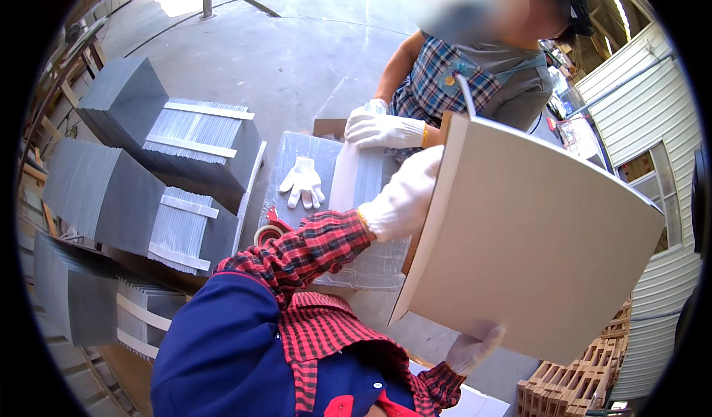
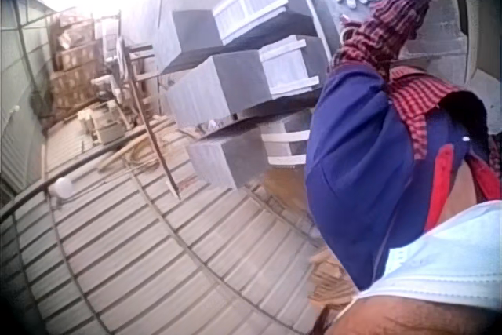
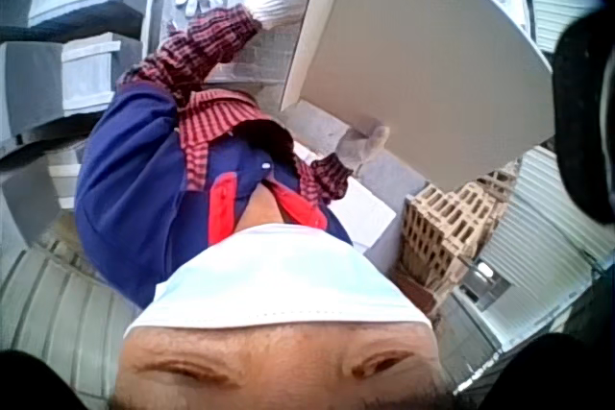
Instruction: The person places gray rectangular panels into clear plastic bags and then into a cardboard box. They use a red tape dispenser to seal the box flaps. The person repeats this process with multiple panels, stacking them in the box.
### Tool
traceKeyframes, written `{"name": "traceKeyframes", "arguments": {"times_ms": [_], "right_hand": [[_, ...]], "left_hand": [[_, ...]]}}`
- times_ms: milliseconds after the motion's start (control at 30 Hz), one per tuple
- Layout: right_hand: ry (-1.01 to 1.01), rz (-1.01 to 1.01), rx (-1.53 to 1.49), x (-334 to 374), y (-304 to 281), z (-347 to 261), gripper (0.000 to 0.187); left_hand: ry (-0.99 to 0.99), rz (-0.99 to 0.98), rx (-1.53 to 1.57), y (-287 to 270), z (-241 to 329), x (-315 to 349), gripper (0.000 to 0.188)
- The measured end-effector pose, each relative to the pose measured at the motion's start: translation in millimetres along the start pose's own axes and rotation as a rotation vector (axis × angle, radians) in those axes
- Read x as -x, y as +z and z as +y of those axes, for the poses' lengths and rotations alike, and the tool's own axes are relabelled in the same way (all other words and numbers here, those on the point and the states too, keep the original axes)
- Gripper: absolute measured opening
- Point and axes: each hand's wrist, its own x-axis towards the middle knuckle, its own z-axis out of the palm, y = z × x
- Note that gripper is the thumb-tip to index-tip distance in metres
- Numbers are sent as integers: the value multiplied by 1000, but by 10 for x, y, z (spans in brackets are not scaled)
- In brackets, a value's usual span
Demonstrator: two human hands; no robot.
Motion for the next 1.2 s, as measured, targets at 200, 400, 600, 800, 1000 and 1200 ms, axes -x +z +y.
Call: {"name": "traceKeyframes", "arguments": {"times_ms": [200,400,600,800,1000,1200], "right_hand": [[-219,4,662,525,18,259,49],[-328,120,1109,985,-390,664,48],[-228,218,1196,1295,-190,768,50],[-229,194,1229,1423,138,740,48],[-230,183,1300,1624,284,749,46],[-330,65,1354,1454,746,809,44]], "left_hand": [[34,24,36,-864,78,85,47],[65,-23,65,-1366,123,-88,49],[82,-121,111,-1679,138,-375,50],[107,-280,365,-1752,-15,-551,52],[-208,-398,64,-1748,378,-573,54],[-214,-469,39,-2719,-185,-1426,54]]}}
